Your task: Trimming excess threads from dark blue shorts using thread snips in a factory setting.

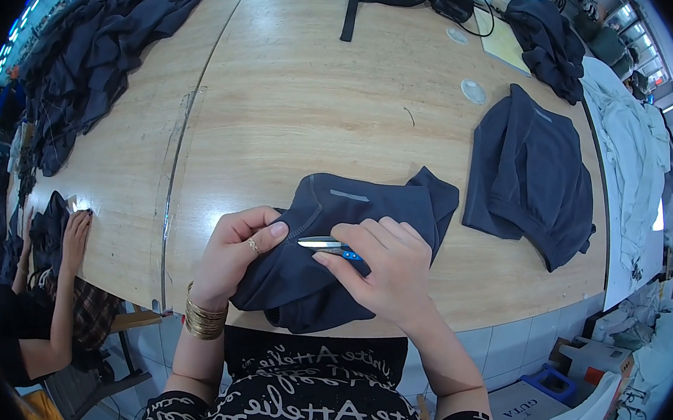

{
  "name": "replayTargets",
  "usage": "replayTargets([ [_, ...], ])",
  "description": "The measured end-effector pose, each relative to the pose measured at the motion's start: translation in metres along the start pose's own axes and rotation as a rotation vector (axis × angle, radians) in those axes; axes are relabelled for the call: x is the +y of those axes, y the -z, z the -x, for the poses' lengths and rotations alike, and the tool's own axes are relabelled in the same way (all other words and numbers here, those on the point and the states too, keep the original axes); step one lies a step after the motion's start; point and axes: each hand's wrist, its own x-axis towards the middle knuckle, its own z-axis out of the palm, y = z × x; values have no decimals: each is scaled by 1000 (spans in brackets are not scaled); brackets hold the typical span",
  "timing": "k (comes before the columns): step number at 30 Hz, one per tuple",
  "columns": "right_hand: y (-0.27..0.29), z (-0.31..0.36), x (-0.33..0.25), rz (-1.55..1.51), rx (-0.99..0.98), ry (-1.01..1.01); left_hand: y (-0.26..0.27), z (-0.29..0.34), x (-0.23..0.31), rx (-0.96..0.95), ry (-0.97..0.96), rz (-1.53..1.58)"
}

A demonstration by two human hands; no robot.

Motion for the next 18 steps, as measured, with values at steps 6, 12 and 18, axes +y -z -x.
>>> replayTargets([
  [6, 0, 1, -1, -32, -3, -8, -1, 0, -1, 11, -5, -10],
  [12, -3, 2, 0, -61, -12, -26, 1, -1, -3, 17, -45, -31],
  [18, -6, 3, -1, -109, -2, -52, 0, 0, -2, 25, -66, -59],
])
